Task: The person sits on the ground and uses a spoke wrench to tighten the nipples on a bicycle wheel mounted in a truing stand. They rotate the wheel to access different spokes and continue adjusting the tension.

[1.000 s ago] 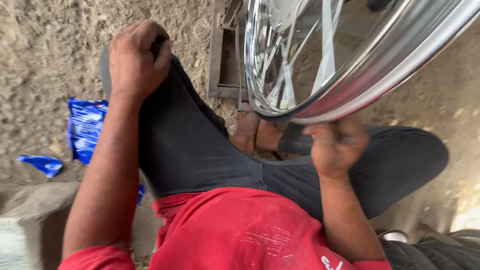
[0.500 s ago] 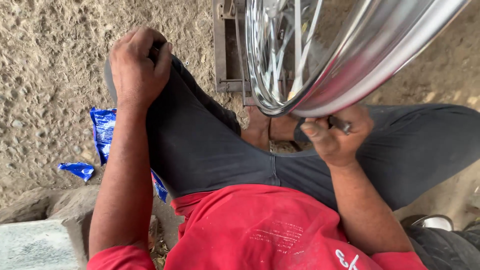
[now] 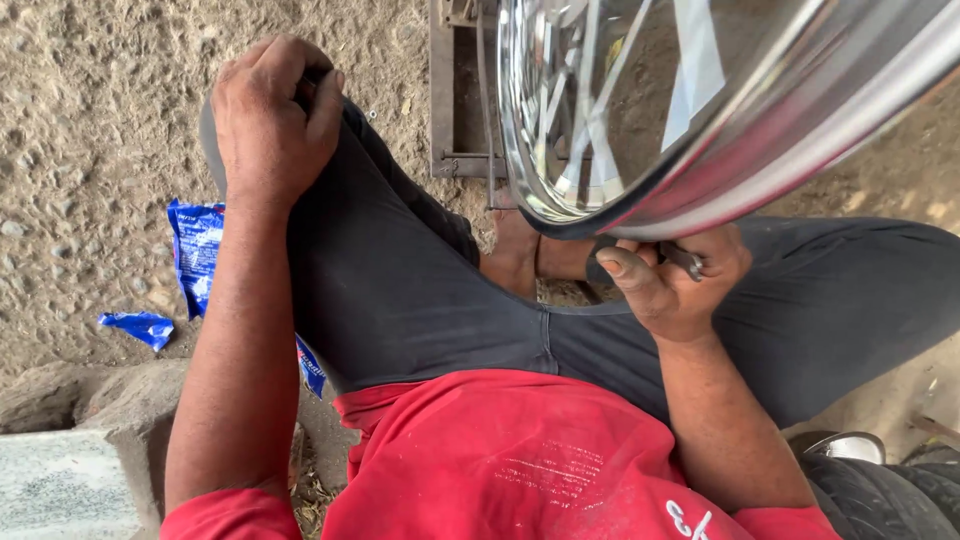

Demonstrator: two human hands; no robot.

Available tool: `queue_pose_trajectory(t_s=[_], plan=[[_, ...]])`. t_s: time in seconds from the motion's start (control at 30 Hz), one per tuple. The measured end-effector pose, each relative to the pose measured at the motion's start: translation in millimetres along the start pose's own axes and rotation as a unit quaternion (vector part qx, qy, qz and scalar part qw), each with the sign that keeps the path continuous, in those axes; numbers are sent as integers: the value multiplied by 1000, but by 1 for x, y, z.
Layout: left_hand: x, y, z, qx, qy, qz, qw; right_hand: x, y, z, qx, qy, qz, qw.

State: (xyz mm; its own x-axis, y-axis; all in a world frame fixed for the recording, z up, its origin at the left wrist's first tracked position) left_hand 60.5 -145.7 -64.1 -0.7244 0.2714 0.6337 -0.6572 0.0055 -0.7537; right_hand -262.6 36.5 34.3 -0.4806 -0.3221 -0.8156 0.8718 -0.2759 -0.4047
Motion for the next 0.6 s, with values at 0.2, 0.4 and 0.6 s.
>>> queue_pose_trajectory(t_s=[0.2,0.4,0.6], plan=[[-7,0,-2,9,-6,-19,1000,1,6,-4,16,15,-17,1000],[-11,0,-4,32,2,3,999,4,8,-7,15,8,-27,999],[-12,2,-4,26,1,7,1000,7,7,-10,20,8,-21,1000]])
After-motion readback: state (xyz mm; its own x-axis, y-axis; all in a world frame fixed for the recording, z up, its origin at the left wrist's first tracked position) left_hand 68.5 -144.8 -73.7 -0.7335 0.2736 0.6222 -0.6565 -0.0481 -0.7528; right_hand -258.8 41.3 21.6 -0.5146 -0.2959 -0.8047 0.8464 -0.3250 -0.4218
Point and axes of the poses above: each hand's wrist, its own z-axis towards the middle knuckle, its own y-axis out of the palm, x = y × z, the point moved 5 cm from there along z, towards the middle knuckle, and after that the axes turned 13 degrees about -y, right-handed, at the moved point
